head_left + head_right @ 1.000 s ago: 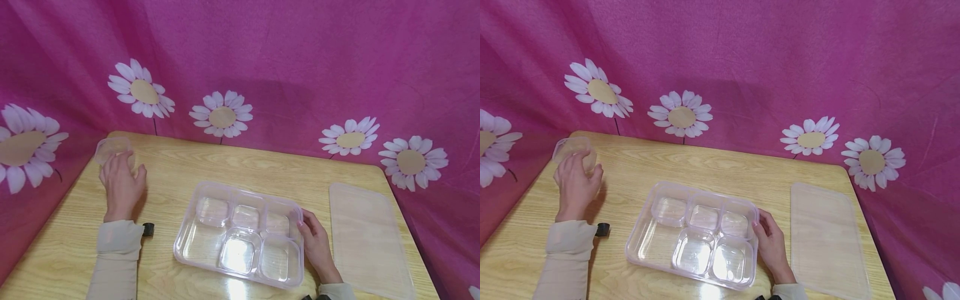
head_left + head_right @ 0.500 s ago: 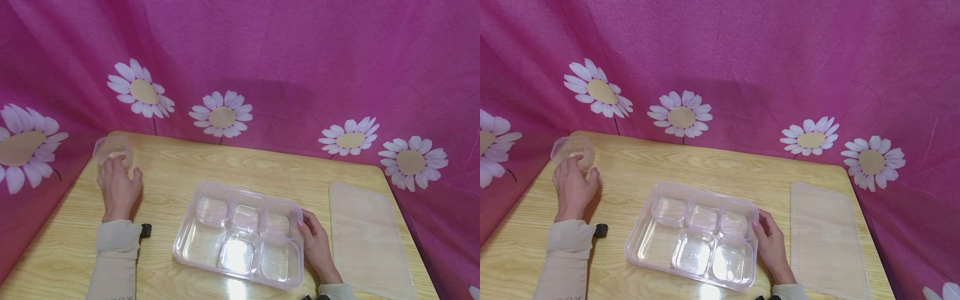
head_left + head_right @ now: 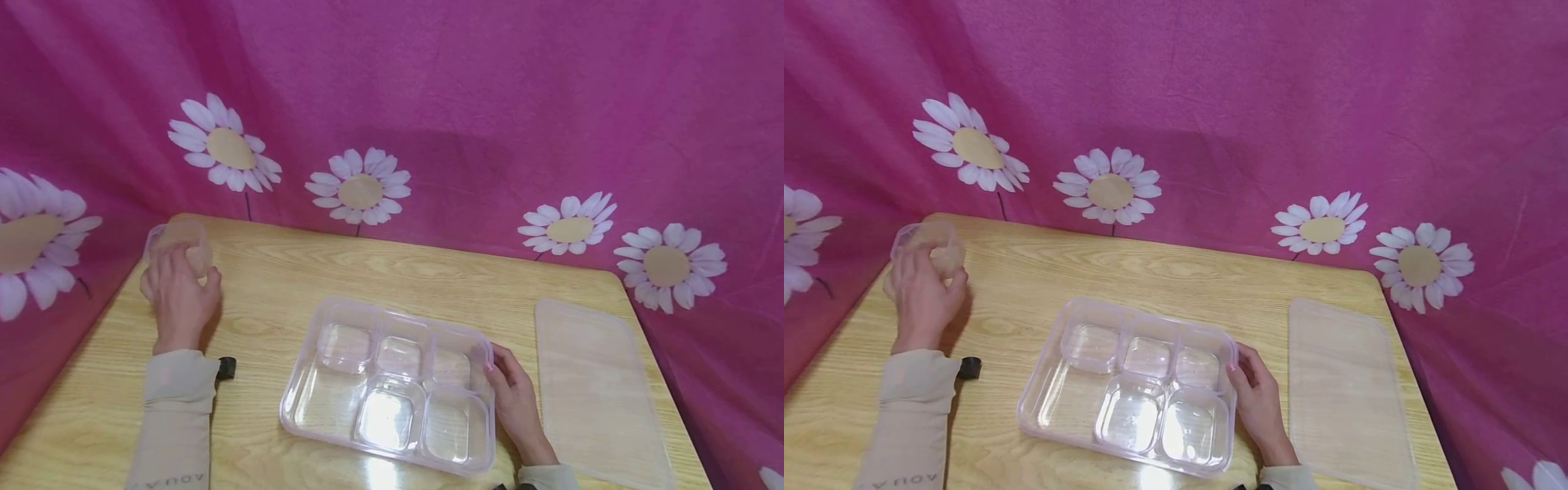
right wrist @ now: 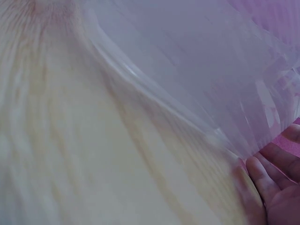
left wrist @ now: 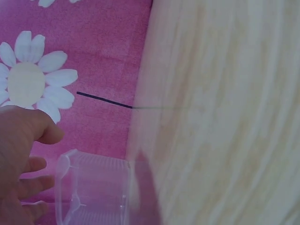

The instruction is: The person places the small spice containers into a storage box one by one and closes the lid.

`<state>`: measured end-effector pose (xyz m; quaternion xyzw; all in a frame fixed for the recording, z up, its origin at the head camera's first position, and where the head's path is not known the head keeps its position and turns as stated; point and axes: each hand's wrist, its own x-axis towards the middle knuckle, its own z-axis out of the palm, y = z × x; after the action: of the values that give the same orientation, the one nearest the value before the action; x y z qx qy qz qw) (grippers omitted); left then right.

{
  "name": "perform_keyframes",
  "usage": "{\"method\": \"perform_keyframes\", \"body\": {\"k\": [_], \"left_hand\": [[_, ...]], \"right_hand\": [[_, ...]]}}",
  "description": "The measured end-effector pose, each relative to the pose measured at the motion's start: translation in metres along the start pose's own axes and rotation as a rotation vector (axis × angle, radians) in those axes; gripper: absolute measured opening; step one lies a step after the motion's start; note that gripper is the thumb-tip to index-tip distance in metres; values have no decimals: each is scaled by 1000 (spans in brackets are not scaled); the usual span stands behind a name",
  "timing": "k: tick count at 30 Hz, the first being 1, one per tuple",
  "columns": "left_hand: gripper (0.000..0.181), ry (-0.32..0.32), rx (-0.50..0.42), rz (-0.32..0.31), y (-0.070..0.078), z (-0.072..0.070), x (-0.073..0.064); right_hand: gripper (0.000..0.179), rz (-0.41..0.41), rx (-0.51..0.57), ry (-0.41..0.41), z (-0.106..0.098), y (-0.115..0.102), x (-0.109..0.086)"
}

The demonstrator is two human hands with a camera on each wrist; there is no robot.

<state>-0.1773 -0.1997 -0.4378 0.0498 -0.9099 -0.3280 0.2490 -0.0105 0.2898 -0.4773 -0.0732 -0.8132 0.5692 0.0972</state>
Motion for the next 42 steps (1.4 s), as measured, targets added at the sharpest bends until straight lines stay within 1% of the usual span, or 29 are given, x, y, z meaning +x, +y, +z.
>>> {"method": "perform_keyframes", "body": {"k": [2,7,9,13,16,19,22,24,29,36,42], "left_hand": [[51,-29,9,-16,-1,-1,1],[55,-132,39,-77,-4,-6,1],[54,-144,44,-84,-4,-7,1],[47,-117,54,-88,-4,-6,0],[40,-81,62,-70,-4,-6,-2],[34,-46,60,-10,-5,-4,-2],[32,-33,54,32,-5,-3,-3],[32,-38,54,37,-5,-2,-4],[32,-67,59,16,-4,-1,-6],[30,-66,56,55,-2,-1,-5],[32,-98,81,59,2,-2,-5]], "right_hand": [[32,-6,4,-3,0,0,0],[32,-10,-3,-4,0,1,0],[32,-11,-6,-3,0,1,0],[31,-16,-4,-1,0,0,1],[31,-19,-8,-3,0,0,1],[31,-18,-12,-3,0,0,1],[31,-19,-17,-4,0,1,1],[31,-21,-16,-4,0,1,1],[31,-25,-17,-2,1,2,1],[31,-27,-25,2,1,3,1],[32,-4,-38,-3,0,0,0]]}}
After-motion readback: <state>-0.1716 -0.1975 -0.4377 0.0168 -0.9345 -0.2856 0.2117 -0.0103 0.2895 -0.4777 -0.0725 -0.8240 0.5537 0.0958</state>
